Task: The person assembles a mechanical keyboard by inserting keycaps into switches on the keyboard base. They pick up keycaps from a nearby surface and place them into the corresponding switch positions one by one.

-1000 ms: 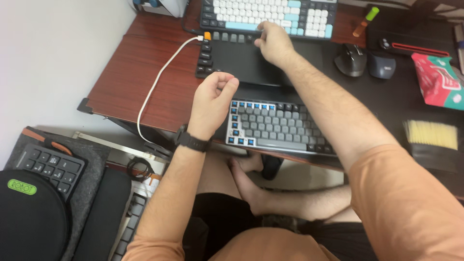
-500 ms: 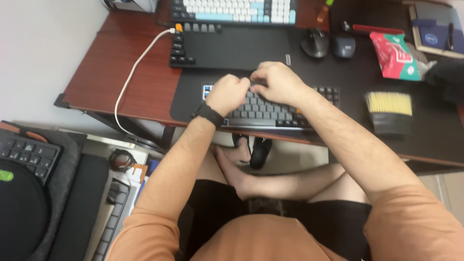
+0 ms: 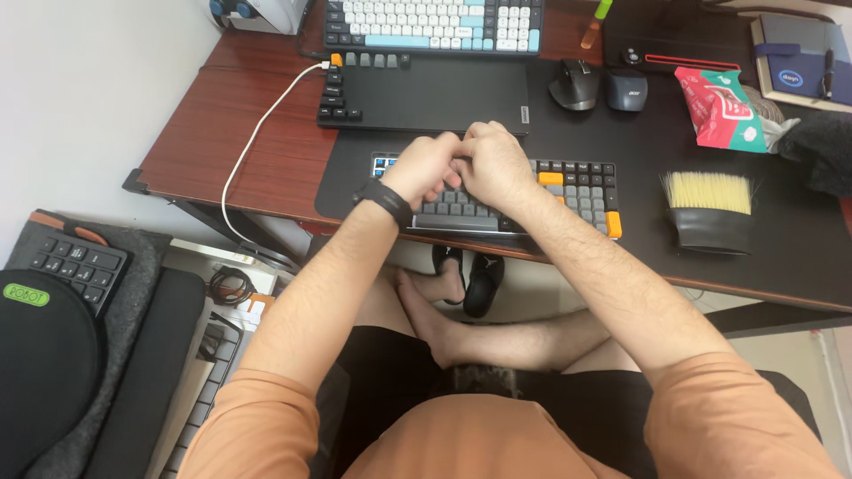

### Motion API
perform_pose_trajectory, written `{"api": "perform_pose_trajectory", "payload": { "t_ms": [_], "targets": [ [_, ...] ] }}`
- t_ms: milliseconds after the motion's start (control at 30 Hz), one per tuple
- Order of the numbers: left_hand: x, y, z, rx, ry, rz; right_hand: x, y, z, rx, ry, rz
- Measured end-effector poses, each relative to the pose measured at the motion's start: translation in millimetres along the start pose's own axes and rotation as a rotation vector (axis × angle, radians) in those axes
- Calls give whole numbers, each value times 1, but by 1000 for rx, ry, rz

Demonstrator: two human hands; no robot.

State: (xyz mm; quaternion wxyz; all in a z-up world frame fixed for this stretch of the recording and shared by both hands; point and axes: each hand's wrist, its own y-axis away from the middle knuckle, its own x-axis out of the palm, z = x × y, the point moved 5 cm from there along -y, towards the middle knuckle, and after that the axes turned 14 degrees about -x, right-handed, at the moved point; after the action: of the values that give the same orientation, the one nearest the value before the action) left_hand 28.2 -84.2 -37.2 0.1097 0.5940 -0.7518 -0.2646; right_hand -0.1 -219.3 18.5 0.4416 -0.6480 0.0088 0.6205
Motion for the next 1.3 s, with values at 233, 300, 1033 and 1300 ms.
{"api": "perform_pose_trajectory", "payload": {
  "t_ms": [233, 300, 1033, 1300],
  "targets": [
    [-9, 6, 0, -167, 464, 428, 14, -1, 7, -28, 193, 55],
    [-12, 6, -1, -198, 498, 433, 18, -1, 9, -47, 234, 91],
    [-15, 22, -17, 160, -6, 3, -8, -20, -6, 29, -118, 137],
    [-28, 12, -24, 201, 183, -33, -21, -37, 5, 55, -338, 14]
  ]
}}
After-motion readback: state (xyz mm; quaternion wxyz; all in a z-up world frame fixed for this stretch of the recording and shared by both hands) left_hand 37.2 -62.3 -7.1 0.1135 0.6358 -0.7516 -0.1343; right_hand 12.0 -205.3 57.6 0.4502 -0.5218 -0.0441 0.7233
